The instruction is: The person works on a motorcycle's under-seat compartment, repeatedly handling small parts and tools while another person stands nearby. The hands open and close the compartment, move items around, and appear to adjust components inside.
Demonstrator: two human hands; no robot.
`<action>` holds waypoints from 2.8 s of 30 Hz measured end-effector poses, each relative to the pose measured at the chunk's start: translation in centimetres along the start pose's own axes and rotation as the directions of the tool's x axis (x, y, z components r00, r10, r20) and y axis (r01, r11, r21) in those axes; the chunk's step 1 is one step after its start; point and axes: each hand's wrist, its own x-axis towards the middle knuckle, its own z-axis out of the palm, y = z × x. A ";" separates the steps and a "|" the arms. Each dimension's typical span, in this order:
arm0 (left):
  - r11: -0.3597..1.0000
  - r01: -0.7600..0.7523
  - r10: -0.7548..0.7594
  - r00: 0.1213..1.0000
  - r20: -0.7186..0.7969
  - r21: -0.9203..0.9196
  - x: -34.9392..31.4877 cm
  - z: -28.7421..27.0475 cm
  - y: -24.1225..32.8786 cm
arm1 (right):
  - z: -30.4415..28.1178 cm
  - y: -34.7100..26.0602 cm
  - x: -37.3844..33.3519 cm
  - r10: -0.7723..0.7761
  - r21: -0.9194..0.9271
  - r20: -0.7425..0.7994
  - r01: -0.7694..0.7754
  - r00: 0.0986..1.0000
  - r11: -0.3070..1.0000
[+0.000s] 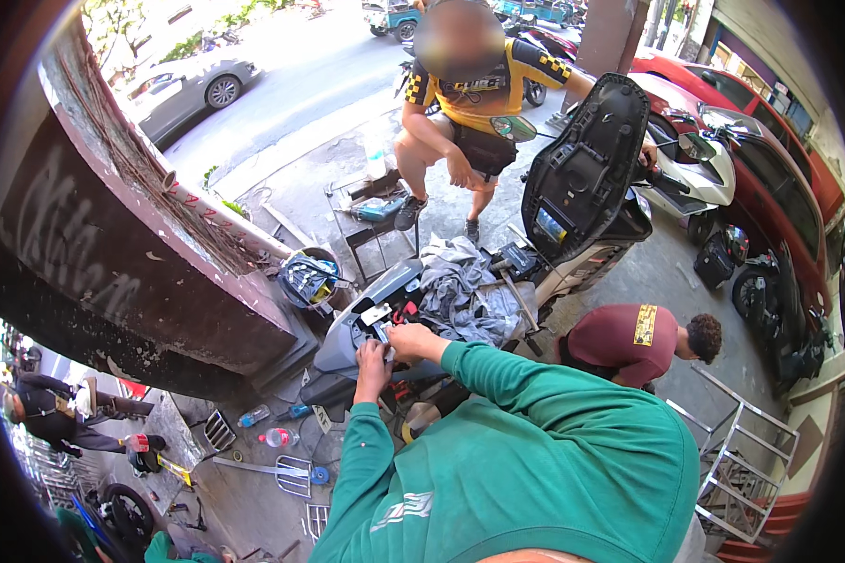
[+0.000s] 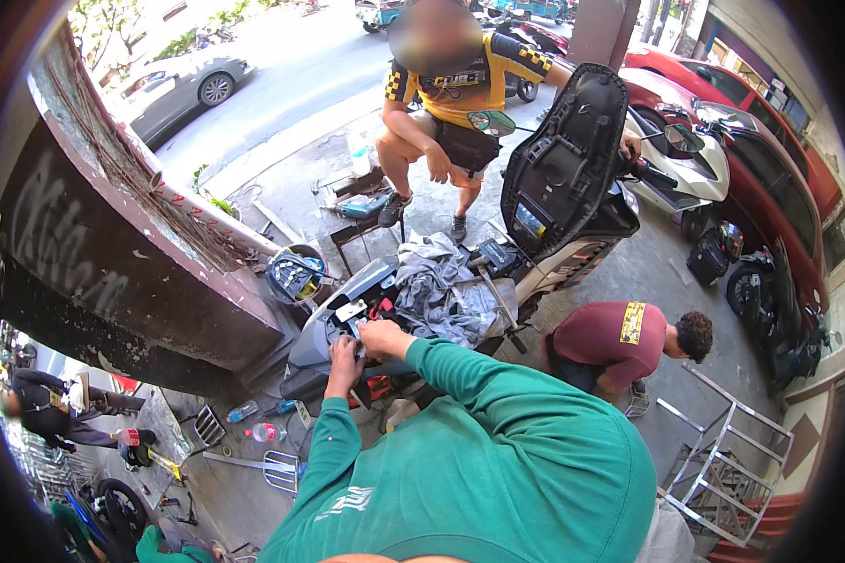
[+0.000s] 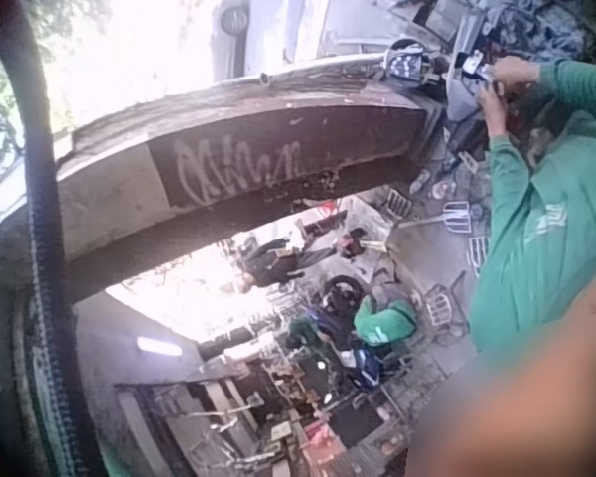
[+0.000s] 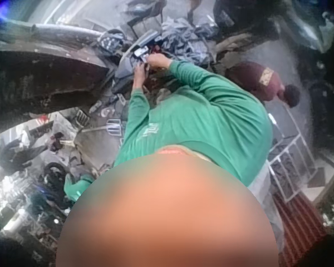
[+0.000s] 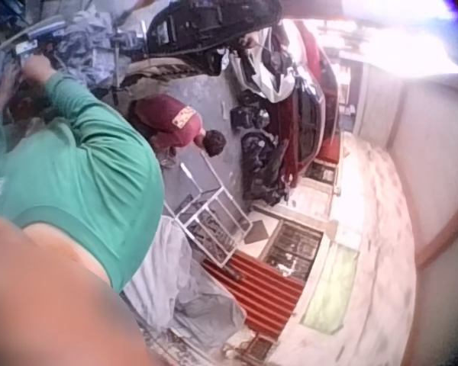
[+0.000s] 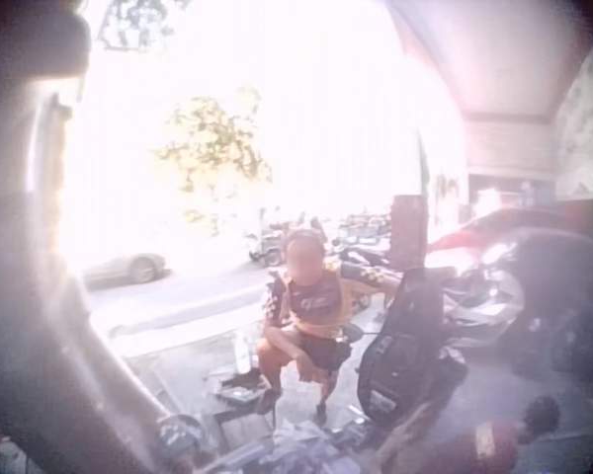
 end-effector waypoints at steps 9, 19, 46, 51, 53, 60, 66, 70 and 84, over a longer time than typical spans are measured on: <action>0.999 0.023 -0.023 1.000 -0.001 0.028 0.1 0.2 -0.1 | -0.2 0.0 0.0 -0.062 -0.131 0.065 0.070 0.996 0.989; 0.994 0.045 -0.051 0.997 0.061 0.096 0.8 -0.6 1.4 | -0.8 0.8 -0.6 -0.078 -0.105 0.114 0.090 0.990 0.990; 0.989 0.117 -0.125 0.988 0.088 0.091 2.2 -0.4 1.1 | 0.7 1.9 0.2 -0.077 -0.083 0.060 0.082 0.995 0.993; 0.988 0.137 -0.142 0.986 0.086 0.064 2.0 -0.5 1.1 | 0.5 1.7 -0.2 -0.018 0.032 -0.031 0.019 0.999 0.999; 0.985 0.152 -0.159 0.982 0.098 0.077 2.0 -0.4 1.1 | 0.5 1.8 -0.3 0.028 0.081 -0.053 -0.024 0.998 0.996; 0.989 0.130 -0.137 0.985 0.101 0.074 2.2 -0.3 0.6 | 0.2 1.7 0.2 -0.071 -0.057 0.077 0.075 0.995 0.996; 0.986 0.154 -0.161 0.980 0.114 0.066 2.0 -0.2 0.7 | 0.1 1.8 -0.3 0.016 0.025 -0.015 -0.016 1.000 1.000; 0.986 0.119 -0.139 0.972 0.188 0.116 2.2 -0.7 0.5 | 0.5 1.3 -0.2 -0.058 -0.085 0.020 0.059 0.998 0.995; 0.994 0.095 -0.102 0.982 0.157 0.050 2.0 -0.6 0.2 | 1.4 1.8 0.1 -0.080 -0.115 0.037 0.084 0.996 0.990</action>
